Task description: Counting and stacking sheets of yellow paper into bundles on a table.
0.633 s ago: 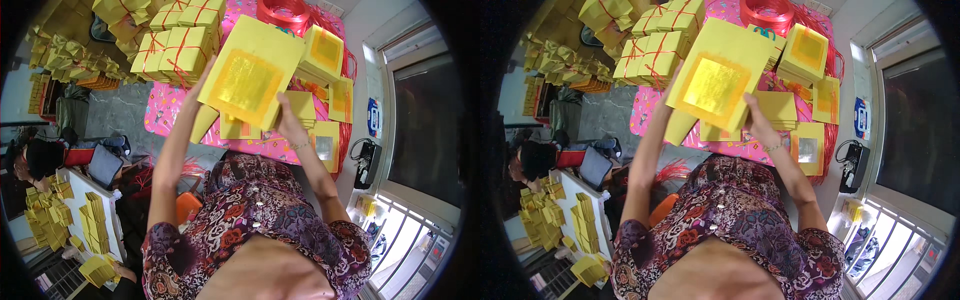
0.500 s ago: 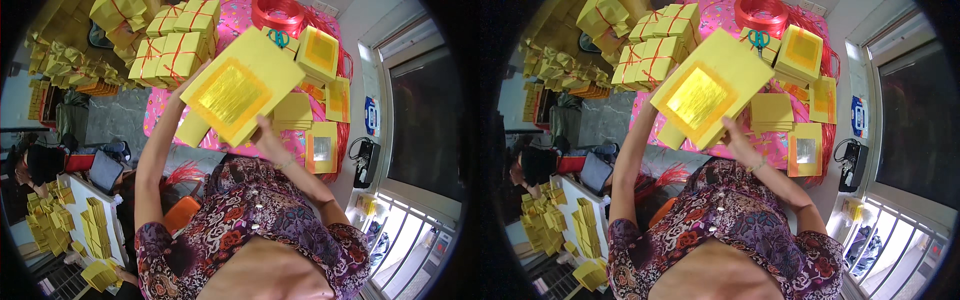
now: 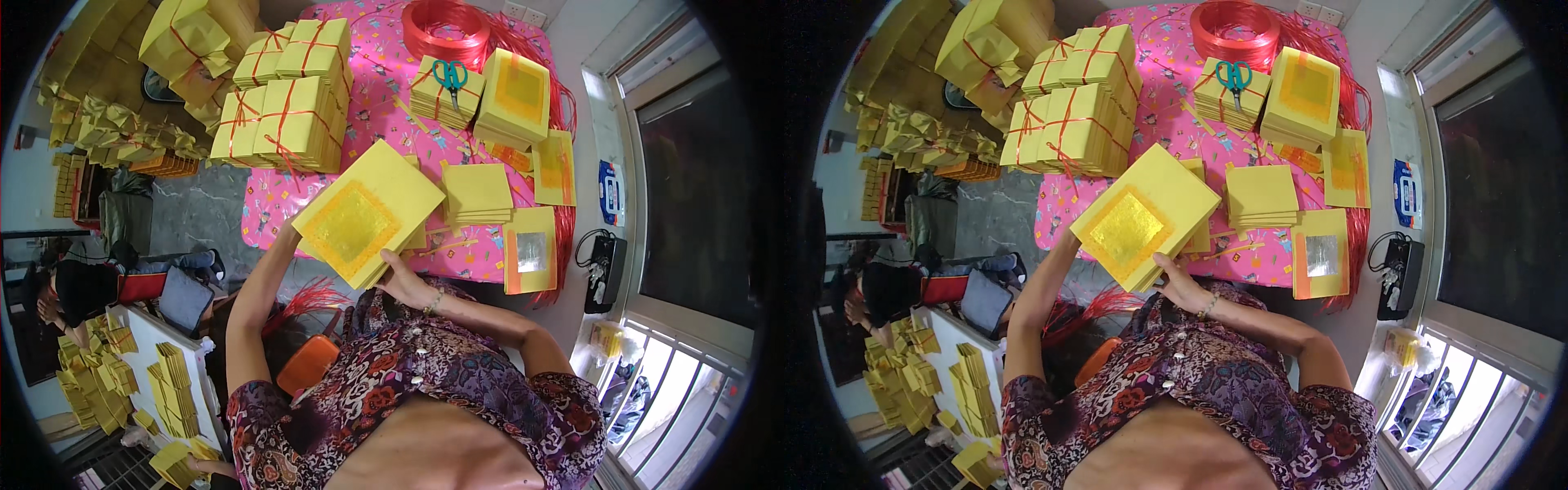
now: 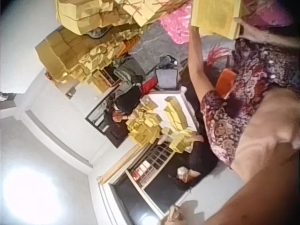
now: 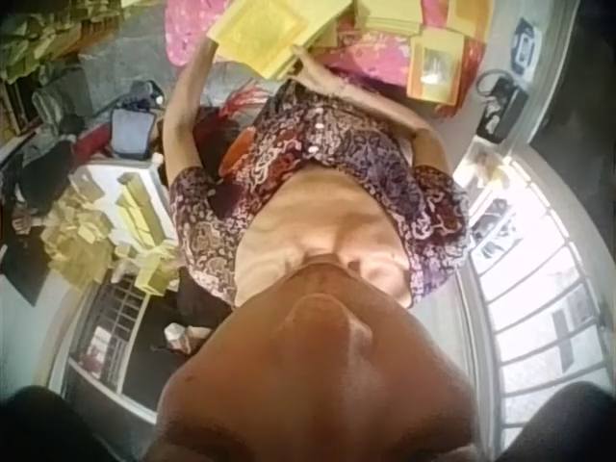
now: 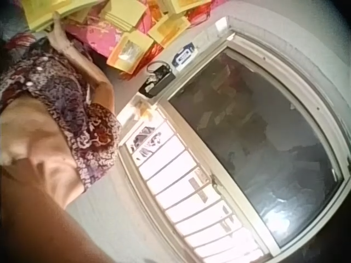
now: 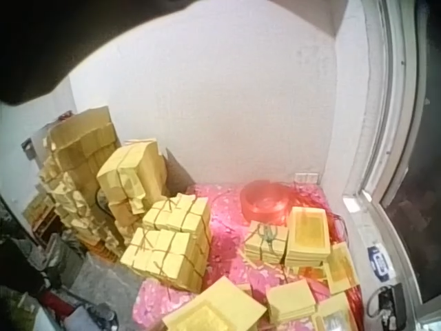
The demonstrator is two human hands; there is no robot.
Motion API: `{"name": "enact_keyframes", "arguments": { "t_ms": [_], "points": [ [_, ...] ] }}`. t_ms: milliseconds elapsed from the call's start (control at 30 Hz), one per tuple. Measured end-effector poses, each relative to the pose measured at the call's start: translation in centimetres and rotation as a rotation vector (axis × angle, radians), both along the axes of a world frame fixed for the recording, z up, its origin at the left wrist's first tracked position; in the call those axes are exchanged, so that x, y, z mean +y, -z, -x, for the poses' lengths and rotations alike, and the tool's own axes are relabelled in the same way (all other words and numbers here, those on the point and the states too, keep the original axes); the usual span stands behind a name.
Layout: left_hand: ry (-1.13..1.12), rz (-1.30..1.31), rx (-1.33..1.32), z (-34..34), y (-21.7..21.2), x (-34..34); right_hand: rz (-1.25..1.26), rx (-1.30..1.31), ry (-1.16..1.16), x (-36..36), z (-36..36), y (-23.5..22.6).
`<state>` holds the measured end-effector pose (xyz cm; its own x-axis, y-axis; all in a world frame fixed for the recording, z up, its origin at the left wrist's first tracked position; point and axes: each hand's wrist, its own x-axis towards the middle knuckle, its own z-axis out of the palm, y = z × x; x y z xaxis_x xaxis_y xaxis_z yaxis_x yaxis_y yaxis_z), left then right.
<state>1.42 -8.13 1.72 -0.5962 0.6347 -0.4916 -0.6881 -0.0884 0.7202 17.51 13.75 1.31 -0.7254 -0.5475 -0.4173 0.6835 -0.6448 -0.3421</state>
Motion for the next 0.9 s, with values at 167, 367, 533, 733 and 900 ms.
{"name": "enact_keyframes", "arguments": {
  "t_ms": [167, 367, 533, 733, 900],
  "points": [
    [-0.015, 0.055, -0.076, 0.1, 0.9, 0.6, 0.058, -0.189, 0.033, -0.2, 0.4, 1.5],
    [-0.053, 0.071, -0.187, -0.7, 0.0, 0.1, 0.107, -0.344, -0.022, 0.3, 0.4, 1.6],
    [-0.13, 0.067, -0.243, -1.6, 0.8, -1.3, 0.097, -0.425, -0.105, 0.5, 0.5, 2.0],
    [-0.272, -0.133, -0.081, -2.7, 4.0, -3.1, 0.058, -0.431, -0.385, 2.6, 2.0, 0.8],
    [-0.924, 0.178, -0.031, -7.5, 5.0, -4.7, -0.082, -0.024, -0.686, 7.4, 5.8, -6.1]
  ]
}}
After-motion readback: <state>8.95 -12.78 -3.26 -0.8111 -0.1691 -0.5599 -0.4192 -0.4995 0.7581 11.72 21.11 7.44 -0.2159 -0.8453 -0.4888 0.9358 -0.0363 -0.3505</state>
